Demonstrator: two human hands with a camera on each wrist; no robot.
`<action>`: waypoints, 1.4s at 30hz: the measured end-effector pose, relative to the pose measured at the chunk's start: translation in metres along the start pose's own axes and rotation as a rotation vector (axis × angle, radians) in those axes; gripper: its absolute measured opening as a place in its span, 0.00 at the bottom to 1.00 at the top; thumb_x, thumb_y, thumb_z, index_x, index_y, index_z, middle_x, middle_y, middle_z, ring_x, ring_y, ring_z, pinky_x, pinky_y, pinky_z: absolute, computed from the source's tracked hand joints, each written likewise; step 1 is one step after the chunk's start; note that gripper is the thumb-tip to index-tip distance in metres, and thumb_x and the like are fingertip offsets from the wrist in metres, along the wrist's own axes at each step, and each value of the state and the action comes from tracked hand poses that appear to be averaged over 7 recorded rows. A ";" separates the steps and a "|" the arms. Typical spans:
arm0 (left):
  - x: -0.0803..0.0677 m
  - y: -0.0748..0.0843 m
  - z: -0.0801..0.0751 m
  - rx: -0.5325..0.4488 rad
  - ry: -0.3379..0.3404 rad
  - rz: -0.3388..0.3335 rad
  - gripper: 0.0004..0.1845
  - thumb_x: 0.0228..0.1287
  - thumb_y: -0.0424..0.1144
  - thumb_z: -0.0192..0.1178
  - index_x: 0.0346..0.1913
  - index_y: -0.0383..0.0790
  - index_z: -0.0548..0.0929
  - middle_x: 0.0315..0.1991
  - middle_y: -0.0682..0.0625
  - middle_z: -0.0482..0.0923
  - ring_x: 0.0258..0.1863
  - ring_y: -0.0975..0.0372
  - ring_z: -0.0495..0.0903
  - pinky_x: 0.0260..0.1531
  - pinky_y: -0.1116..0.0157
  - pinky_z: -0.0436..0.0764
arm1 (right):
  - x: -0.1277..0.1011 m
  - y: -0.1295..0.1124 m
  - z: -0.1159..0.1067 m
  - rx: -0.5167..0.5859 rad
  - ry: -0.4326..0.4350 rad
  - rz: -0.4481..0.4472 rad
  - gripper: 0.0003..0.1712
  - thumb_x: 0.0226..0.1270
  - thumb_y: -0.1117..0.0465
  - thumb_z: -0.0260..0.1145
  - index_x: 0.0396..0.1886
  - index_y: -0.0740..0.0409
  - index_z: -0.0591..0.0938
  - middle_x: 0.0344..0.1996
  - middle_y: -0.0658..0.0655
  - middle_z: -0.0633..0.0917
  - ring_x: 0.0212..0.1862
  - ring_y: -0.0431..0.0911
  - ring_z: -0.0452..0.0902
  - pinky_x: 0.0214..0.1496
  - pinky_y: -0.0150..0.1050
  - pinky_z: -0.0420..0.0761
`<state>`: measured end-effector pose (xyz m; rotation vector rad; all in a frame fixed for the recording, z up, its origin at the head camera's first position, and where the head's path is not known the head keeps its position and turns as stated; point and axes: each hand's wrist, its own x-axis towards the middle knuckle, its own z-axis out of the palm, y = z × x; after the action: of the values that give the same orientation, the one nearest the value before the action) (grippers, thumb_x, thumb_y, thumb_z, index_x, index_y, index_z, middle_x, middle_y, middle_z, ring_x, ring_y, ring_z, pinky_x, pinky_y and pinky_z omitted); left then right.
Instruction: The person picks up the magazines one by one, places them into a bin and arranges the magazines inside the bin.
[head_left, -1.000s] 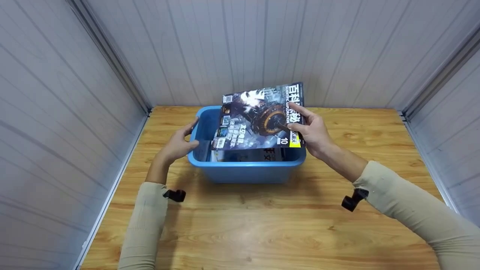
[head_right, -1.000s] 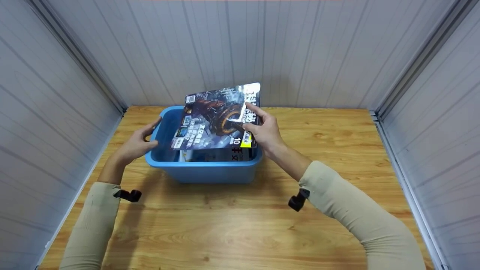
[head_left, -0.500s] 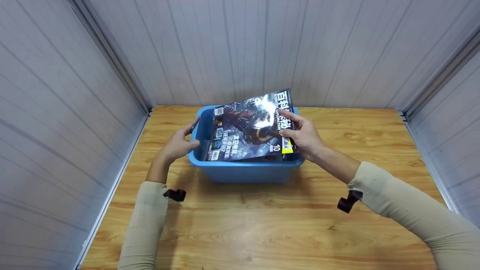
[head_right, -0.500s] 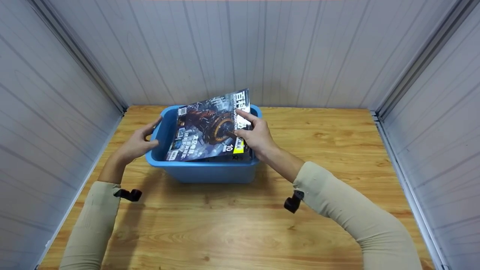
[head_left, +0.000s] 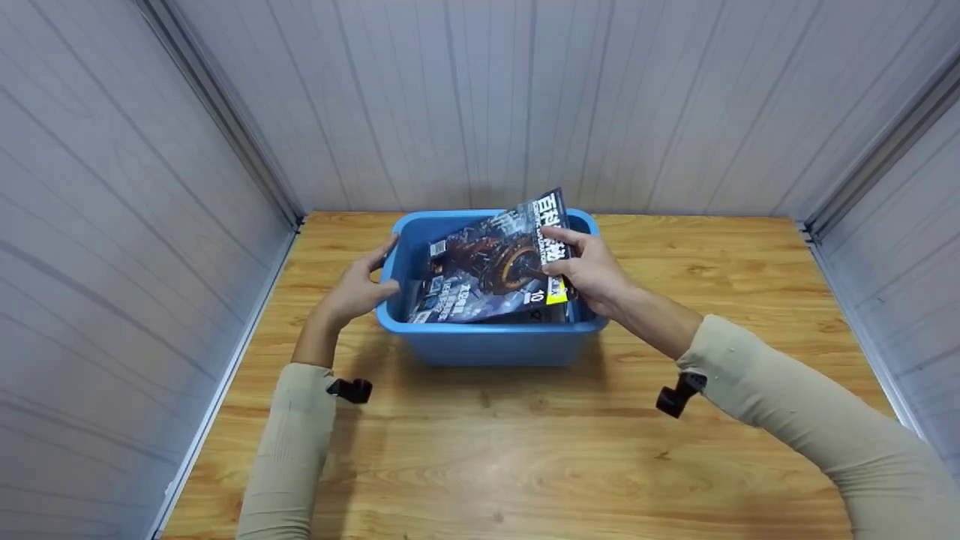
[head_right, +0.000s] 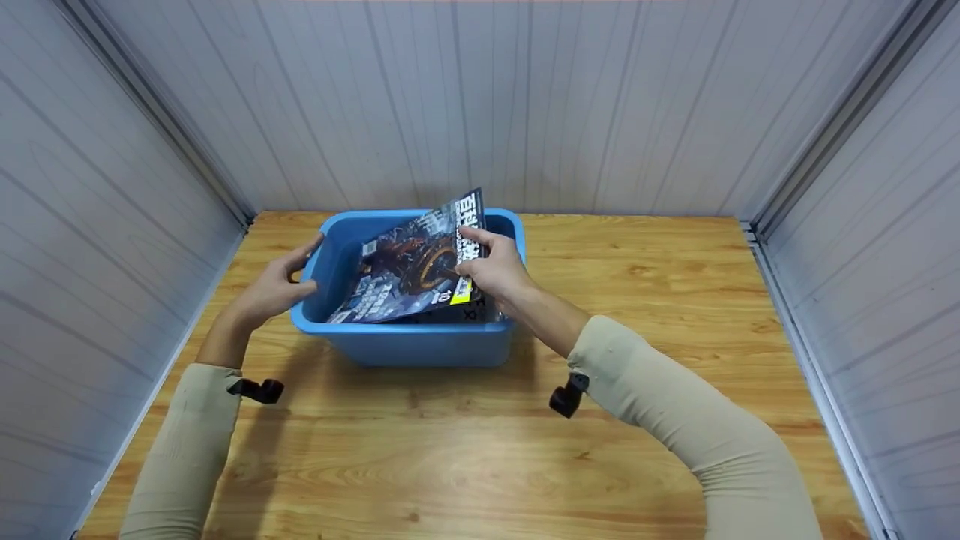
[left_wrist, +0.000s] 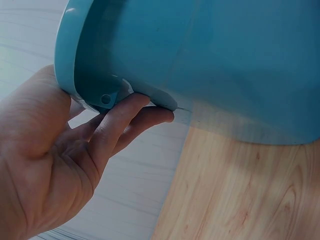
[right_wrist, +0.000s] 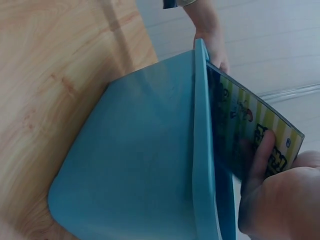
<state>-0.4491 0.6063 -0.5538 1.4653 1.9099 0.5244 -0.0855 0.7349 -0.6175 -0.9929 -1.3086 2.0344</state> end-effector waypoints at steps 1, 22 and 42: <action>0.001 -0.001 0.000 0.003 0.003 -0.002 0.51 0.72 0.33 0.58 0.94 0.54 0.50 0.92 0.36 0.57 0.91 0.40 0.57 0.80 0.37 0.74 | 0.001 -0.001 0.001 -0.009 0.002 0.015 0.42 0.80 0.75 0.63 0.89 0.50 0.70 0.87 0.65 0.68 0.74 0.55 0.79 0.59 0.35 0.92; 0.001 -0.004 0.000 0.027 0.004 0.010 0.50 0.73 0.35 0.59 0.94 0.57 0.51 0.92 0.38 0.57 0.92 0.39 0.56 0.83 0.35 0.71 | 0.012 0.005 0.012 -0.147 -0.046 0.104 0.39 0.84 0.68 0.63 0.89 0.42 0.71 0.83 0.64 0.75 0.56 0.50 0.91 0.50 0.39 0.94; 0.000 -0.004 -0.001 0.035 0.013 -0.002 0.50 0.74 0.34 0.58 0.94 0.54 0.51 0.92 0.36 0.57 0.92 0.37 0.56 0.84 0.33 0.68 | 0.017 0.016 0.002 -0.562 -0.158 -0.044 0.40 0.79 0.68 0.71 0.87 0.56 0.72 0.88 0.63 0.69 0.52 0.45 0.84 0.49 0.33 0.85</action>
<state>-0.4526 0.6054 -0.5554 1.4852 1.9391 0.5033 -0.0981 0.7405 -0.6364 -1.0308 -2.0348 1.7715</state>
